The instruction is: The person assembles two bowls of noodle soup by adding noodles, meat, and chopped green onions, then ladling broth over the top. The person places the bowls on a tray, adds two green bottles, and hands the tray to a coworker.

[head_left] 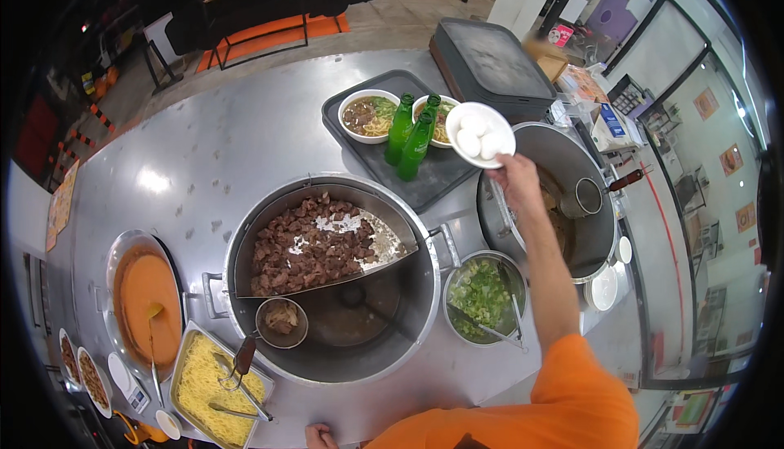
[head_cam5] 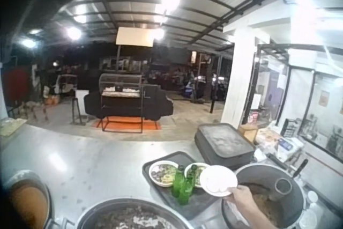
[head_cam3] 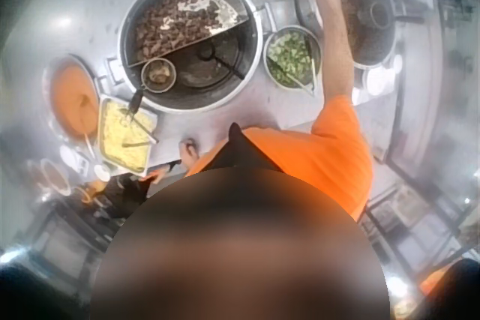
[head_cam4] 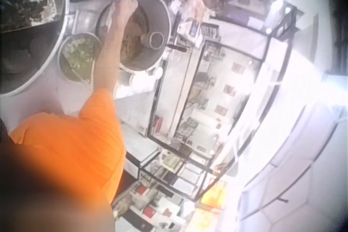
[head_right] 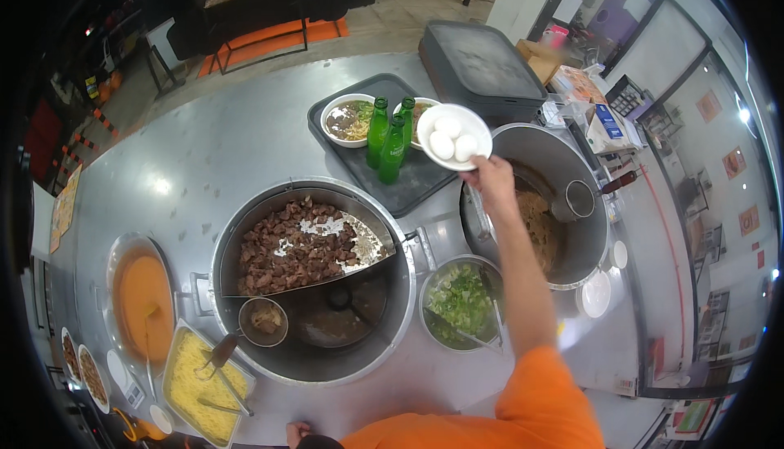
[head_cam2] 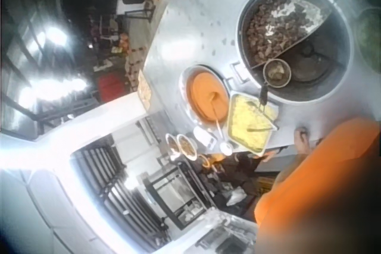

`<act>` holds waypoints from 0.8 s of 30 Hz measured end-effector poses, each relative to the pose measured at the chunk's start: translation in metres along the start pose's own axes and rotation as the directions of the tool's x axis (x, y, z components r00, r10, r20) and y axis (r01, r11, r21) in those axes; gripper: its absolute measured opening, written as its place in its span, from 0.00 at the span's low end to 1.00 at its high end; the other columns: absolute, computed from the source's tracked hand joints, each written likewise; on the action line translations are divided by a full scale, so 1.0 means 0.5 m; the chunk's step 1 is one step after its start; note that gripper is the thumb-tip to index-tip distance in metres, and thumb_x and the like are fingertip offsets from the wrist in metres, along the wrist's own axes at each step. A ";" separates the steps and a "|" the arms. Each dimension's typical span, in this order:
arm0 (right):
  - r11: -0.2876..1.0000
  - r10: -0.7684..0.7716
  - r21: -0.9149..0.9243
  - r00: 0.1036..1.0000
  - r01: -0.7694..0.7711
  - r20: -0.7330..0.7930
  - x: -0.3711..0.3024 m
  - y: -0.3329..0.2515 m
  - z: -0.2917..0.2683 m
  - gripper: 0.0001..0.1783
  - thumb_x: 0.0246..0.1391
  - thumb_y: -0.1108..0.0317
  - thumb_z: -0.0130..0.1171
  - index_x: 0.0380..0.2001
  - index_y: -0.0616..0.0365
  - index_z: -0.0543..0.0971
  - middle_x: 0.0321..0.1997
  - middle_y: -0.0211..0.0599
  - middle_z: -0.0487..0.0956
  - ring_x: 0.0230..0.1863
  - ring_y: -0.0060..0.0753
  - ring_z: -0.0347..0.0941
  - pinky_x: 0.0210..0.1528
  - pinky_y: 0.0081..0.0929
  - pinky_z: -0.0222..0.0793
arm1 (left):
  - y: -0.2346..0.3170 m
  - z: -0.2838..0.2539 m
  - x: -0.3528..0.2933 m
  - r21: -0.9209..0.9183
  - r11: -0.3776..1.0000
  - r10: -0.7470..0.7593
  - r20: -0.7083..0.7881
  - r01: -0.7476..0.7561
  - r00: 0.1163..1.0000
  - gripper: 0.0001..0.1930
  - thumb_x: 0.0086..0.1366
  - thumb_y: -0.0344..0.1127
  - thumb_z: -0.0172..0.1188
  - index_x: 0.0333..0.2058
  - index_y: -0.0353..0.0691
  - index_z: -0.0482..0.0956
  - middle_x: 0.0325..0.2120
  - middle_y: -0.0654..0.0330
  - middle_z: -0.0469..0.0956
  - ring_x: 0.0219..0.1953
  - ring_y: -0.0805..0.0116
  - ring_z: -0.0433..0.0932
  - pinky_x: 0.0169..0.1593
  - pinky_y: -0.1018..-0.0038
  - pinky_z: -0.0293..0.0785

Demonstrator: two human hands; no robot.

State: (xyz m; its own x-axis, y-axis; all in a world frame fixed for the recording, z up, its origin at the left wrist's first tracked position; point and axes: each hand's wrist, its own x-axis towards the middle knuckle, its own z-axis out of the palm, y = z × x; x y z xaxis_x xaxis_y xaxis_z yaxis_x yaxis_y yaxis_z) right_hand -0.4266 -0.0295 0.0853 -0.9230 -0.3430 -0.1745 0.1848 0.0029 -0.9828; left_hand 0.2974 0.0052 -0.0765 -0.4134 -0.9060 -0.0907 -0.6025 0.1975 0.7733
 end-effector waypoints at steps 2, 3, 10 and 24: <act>0.998 -0.021 -0.051 0.997 0.025 0.072 0.045 -0.053 -0.005 0.17 0.64 0.72 0.59 0.50 0.77 0.78 0.45 0.46 0.84 0.41 0.32 0.84 0.44 0.26 0.87 | 0.001 -0.004 -0.007 0.012 1.000 -0.026 0.009 0.026 1.000 0.07 0.67 0.25 0.52 0.40 0.37 0.78 0.37 0.48 0.78 0.41 0.49 0.78 0.50 0.60 0.76; 0.991 -0.002 -0.133 0.999 0.008 0.043 0.086 -0.080 -0.020 0.17 0.65 0.72 0.59 0.51 0.76 0.78 0.46 0.47 0.84 0.42 0.32 0.85 0.46 0.26 0.86 | 0.006 -0.005 0.000 0.013 1.000 -0.027 0.021 0.027 0.999 0.07 0.67 0.25 0.52 0.41 0.37 0.79 0.37 0.48 0.79 0.41 0.49 0.78 0.50 0.59 0.76; 0.978 0.139 -0.188 0.950 -0.088 0.281 0.395 -0.124 0.084 0.17 0.66 0.73 0.62 0.52 0.75 0.78 0.50 0.49 0.83 0.50 0.38 0.84 0.52 0.28 0.86 | 0.017 -0.009 -0.030 0.266 0.883 -0.436 0.158 0.387 0.886 0.14 0.72 0.28 0.55 0.53 0.30 0.78 0.47 0.39 0.80 0.51 0.41 0.80 0.58 0.56 0.76; 0.760 0.265 -0.647 0.940 -0.066 0.215 0.797 0.107 0.345 0.11 0.60 0.80 0.65 0.44 0.76 0.83 0.43 0.53 0.85 0.39 0.47 0.87 0.35 0.35 0.89 | 0.116 0.163 0.369 0.269 0.912 -0.319 -0.014 0.310 0.948 0.14 0.72 0.29 0.56 0.53 0.30 0.78 0.47 0.42 0.81 0.52 0.45 0.80 0.59 0.58 0.76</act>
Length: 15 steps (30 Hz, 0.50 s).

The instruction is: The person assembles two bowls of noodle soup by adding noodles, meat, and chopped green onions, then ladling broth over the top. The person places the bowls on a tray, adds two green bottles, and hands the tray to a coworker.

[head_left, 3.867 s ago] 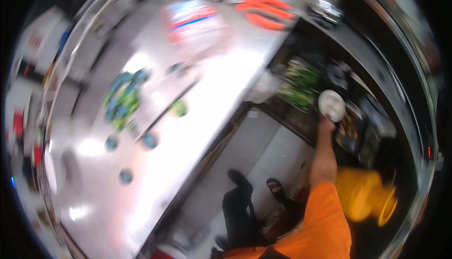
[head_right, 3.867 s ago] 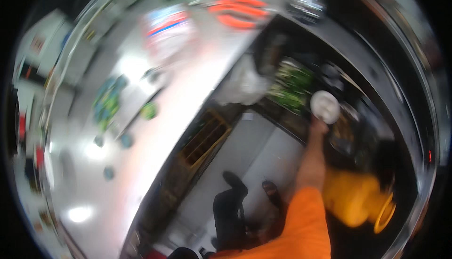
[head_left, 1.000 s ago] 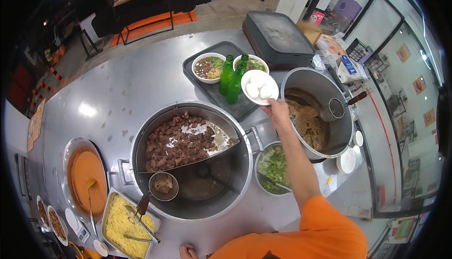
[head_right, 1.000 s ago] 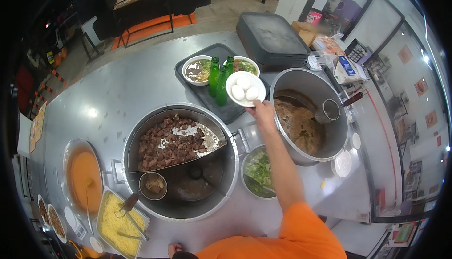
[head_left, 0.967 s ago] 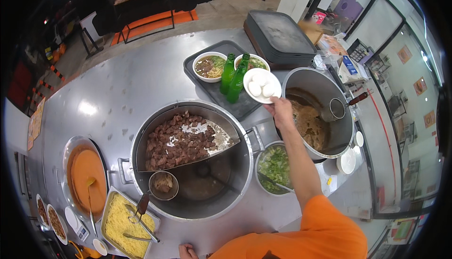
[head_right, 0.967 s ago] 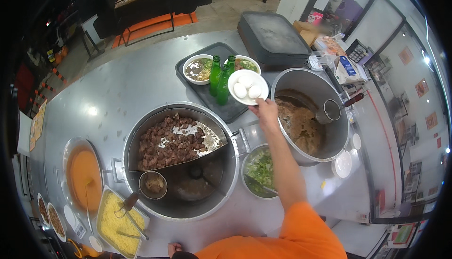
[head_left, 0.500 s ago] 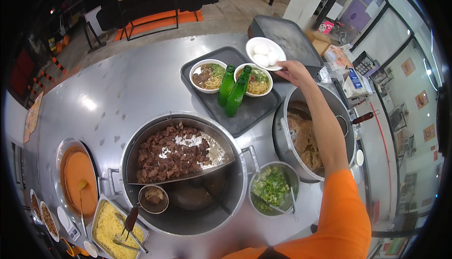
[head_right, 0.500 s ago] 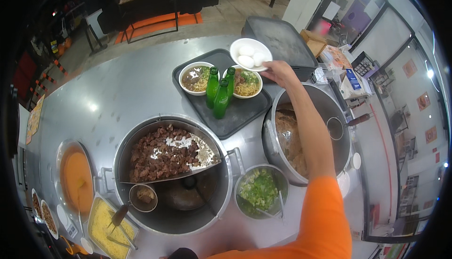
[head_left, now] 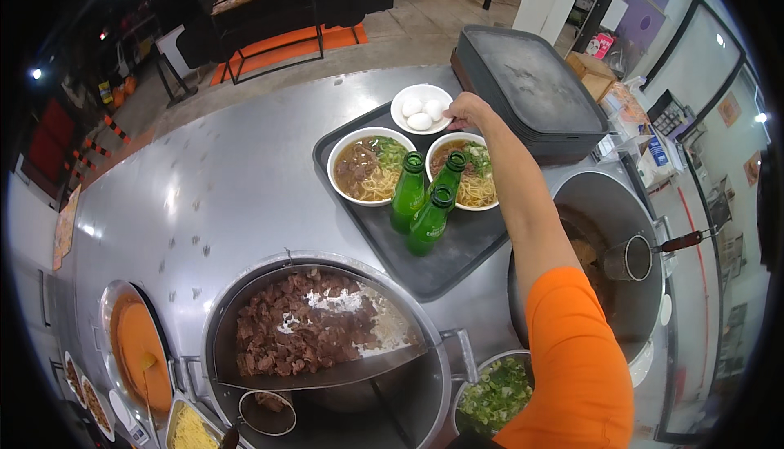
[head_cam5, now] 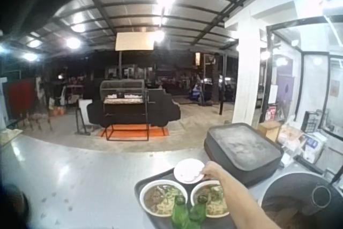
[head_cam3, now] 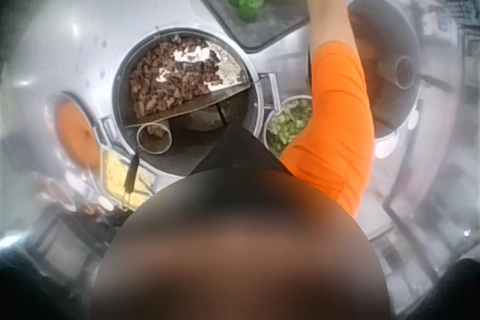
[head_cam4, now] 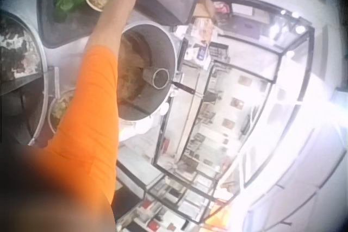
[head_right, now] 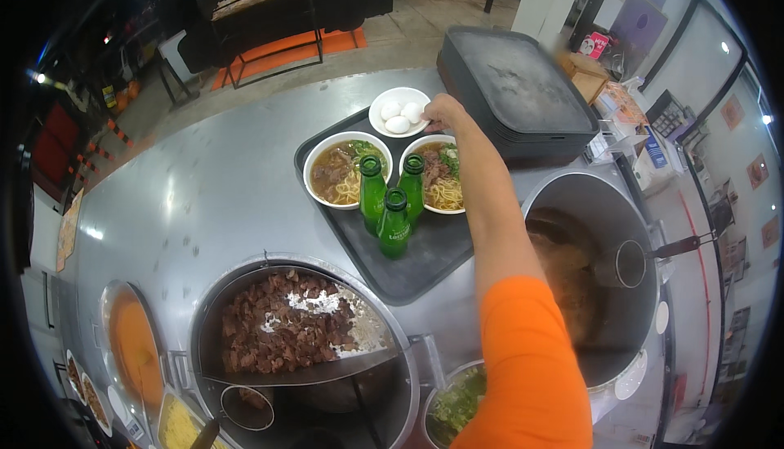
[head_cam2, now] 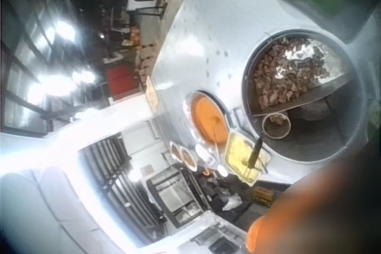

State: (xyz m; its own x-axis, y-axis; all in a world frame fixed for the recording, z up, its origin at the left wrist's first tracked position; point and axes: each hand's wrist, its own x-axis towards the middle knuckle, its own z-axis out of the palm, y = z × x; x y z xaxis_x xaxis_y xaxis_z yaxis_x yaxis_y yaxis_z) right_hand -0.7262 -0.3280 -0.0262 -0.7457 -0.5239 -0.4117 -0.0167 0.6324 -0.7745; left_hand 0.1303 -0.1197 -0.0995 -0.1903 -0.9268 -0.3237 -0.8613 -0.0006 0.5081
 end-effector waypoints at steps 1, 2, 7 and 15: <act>1.000 0.023 -0.020 1.000 -0.023 0.008 0.011 0.002 0.017 0.10 0.59 0.80 0.65 0.44 0.76 0.83 0.41 0.53 0.86 0.39 0.47 0.87 0.34 0.34 0.89 | -0.001 0.005 0.006 0.003 1.000 0.002 -0.008 -0.002 1.000 0.14 0.72 0.29 0.56 0.53 0.30 0.78 0.47 0.42 0.81 0.52 0.45 0.80 0.59 0.58 0.75; 0.998 0.023 -0.061 1.000 -0.021 0.022 0.018 0.005 0.040 0.12 0.59 0.79 0.66 0.45 0.75 0.83 0.41 0.53 0.86 0.40 0.46 0.87 0.36 0.36 0.89 | -0.002 0.009 0.008 0.012 1.000 -0.002 -0.018 0.002 1.000 0.14 0.72 0.29 0.56 0.53 0.30 0.78 0.48 0.42 0.81 0.52 0.45 0.80 0.59 0.58 0.75; 0.737 -0.189 -0.665 0.982 0.121 -0.030 0.045 0.050 0.022 0.21 0.54 0.63 0.74 0.48 0.64 0.86 0.40 0.51 0.88 0.36 0.46 0.87 0.46 0.42 0.85 | 0.001 0.028 0.065 -0.004 0.998 0.067 -0.027 -0.067 0.997 0.14 0.72 0.29 0.57 0.53 0.30 0.78 0.48 0.43 0.81 0.52 0.47 0.80 0.59 0.59 0.75; 0.660 -0.690 -0.652 0.644 0.373 -0.329 -0.346 -0.004 -0.158 0.10 0.62 0.71 0.53 0.37 0.63 0.82 0.43 0.57 0.83 0.47 0.60 0.81 0.50 0.52 0.79 | 0.040 0.063 0.131 0.036 0.921 0.390 -0.079 -0.389 0.917 0.14 0.72 0.29 0.57 0.53 0.31 0.79 0.48 0.44 0.82 0.52 0.50 0.80 0.60 0.60 0.75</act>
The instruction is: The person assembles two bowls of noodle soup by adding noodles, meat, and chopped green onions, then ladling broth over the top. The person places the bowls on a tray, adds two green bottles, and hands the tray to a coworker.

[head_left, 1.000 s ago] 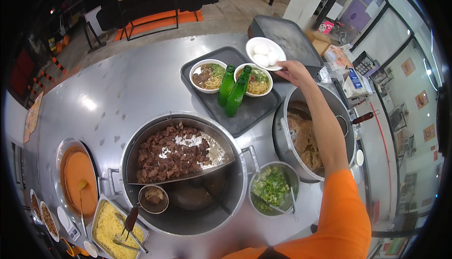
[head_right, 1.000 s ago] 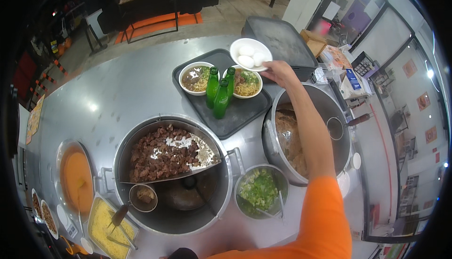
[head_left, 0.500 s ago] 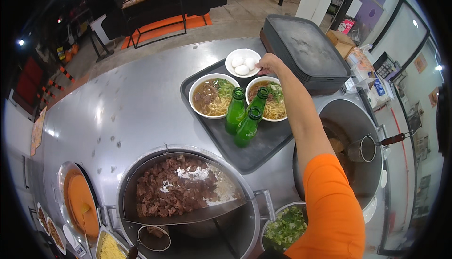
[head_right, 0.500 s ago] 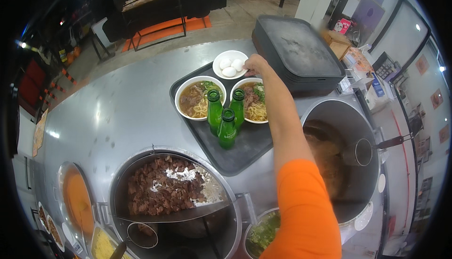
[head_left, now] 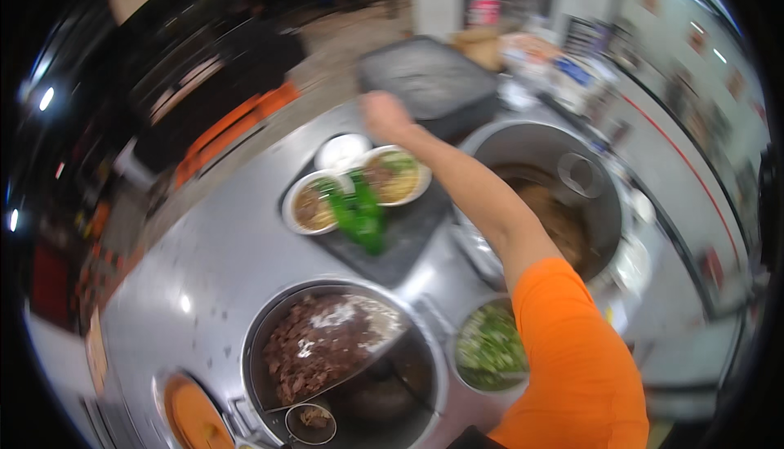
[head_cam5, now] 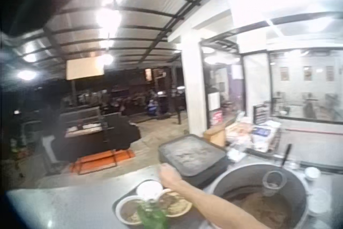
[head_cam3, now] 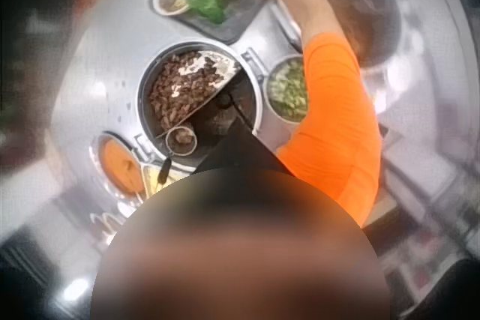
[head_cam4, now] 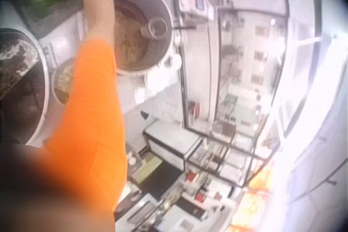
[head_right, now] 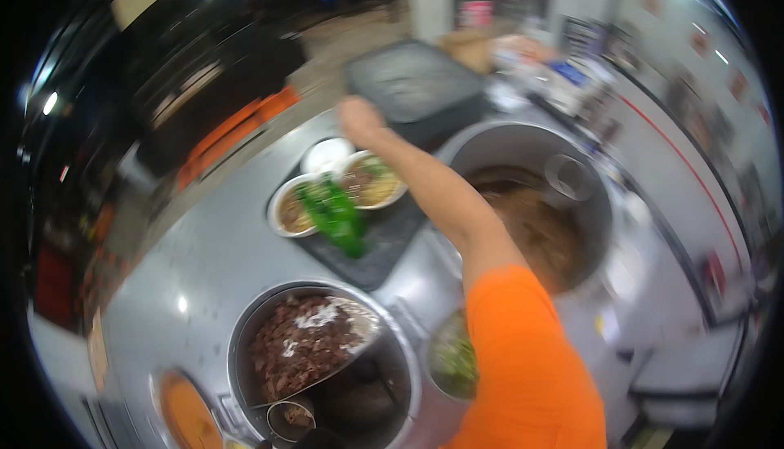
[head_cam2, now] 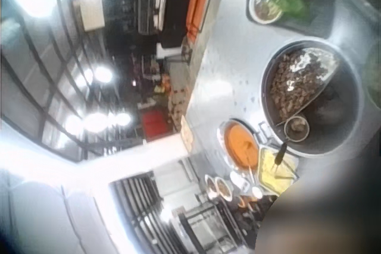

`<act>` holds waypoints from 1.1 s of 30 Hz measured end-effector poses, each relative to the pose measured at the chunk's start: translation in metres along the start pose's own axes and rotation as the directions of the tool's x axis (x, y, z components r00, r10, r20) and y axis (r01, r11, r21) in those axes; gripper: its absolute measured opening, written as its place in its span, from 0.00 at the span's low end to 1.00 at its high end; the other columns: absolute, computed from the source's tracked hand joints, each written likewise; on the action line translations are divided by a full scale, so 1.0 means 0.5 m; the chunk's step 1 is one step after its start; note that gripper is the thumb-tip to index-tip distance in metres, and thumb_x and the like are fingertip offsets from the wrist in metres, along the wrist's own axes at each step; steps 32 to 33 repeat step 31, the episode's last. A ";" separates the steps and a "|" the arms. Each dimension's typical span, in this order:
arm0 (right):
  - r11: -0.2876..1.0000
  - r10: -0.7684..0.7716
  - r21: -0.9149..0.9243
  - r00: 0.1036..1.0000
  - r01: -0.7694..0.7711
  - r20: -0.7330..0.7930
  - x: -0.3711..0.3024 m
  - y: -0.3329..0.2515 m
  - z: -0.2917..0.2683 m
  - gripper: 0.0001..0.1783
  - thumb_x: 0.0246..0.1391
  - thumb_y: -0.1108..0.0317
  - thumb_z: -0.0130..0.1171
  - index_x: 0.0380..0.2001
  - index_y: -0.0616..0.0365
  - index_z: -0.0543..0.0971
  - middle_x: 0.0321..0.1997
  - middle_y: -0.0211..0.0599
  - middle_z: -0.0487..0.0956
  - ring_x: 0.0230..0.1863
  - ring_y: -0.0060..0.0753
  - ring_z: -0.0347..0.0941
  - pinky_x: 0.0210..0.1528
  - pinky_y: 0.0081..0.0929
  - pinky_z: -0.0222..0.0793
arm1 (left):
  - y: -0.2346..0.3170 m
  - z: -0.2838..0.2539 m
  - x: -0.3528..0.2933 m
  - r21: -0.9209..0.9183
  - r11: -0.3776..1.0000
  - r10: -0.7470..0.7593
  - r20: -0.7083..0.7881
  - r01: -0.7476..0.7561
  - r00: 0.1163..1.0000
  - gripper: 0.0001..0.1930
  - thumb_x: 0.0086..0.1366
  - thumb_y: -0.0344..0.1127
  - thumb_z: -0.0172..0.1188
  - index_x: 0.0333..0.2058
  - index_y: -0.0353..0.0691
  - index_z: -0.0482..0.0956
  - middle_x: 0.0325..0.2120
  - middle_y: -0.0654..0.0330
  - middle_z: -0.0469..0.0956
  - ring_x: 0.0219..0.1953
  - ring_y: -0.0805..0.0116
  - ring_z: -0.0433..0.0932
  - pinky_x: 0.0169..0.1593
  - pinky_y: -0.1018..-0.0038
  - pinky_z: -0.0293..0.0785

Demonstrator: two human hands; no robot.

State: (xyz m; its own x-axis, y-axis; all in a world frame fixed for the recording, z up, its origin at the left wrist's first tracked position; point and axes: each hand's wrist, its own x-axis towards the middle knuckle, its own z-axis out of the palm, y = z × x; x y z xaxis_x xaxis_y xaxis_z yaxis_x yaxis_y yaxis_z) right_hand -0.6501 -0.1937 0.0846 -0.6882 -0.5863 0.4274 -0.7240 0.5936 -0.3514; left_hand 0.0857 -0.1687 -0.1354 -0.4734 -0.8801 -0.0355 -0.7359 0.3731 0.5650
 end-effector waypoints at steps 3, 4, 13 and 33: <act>0.858 -0.446 0.236 0.890 0.456 -0.095 -0.216 -0.137 -0.288 0.14 0.62 0.66 0.59 0.46 0.63 0.85 0.49 0.54 0.82 0.55 0.57 0.78 0.59 0.48 0.74 | 0.018 0.027 -0.031 -0.006 0.988 0.153 -0.029 -0.154 0.988 0.14 0.72 0.29 0.57 0.53 0.31 0.79 0.48 0.45 0.82 0.53 0.50 0.80 0.60 0.61 0.75; 0.789 -0.528 0.307 0.843 0.532 -0.102 -0.312 -0.150 -0.428 0.16 0.63 0.63 0.62 0.48 0.63 0.84 0.48 0.53 0.83 0.52 0.56 0.80 0.57 0.45 0.76 | 0.039 0.049 -0.034 -0.026 0.973 0.230 -0.009 -0.230 0.973 0.14 0.72 0.29 0.57 0.53 0.31 0.79 0.48 0.45 0.82 0.53 0.51 0.80 0.60 0.61 0.75; -0.035 -0.255 0.999 0.967 -0.025 0.015 -1.393 0.118 -1.046 0.23 0.72 0.60 0.61 0.62 0.65 0.77 0.49 0.42 0.87 0.50 0.32 0.84 0.54 0.29 0.80 | 0.334 0.322 -0.341 -0.258 0.725 0.681 0.407 -0.638 0.609 0.14 0.72 0.30 0.58 0.53 0.31 0.79 0.49 0.46 0.82 0.53 0.54 0.80 0.60 0.62 0.75; -0.382 0.046 0.243 -0.281 -0.892 -0.959 -3.793 0.561 -1.583 0.26 0.62 0.60 0.67 0.59 0.60 0.76 0.63 0.53 0.74 0.65 0.58 0.70 0.67 0.51 0.67 | 1.019 1.077 -2.358 -0.897 0.332 0.462 0.425 -0.293 -0.778 0.16 0.75 0.29 0.56 0.58 0.31 0.76 0.59 0.47 0.78 0.61 0.55 0.77 0.66 0.62 0.72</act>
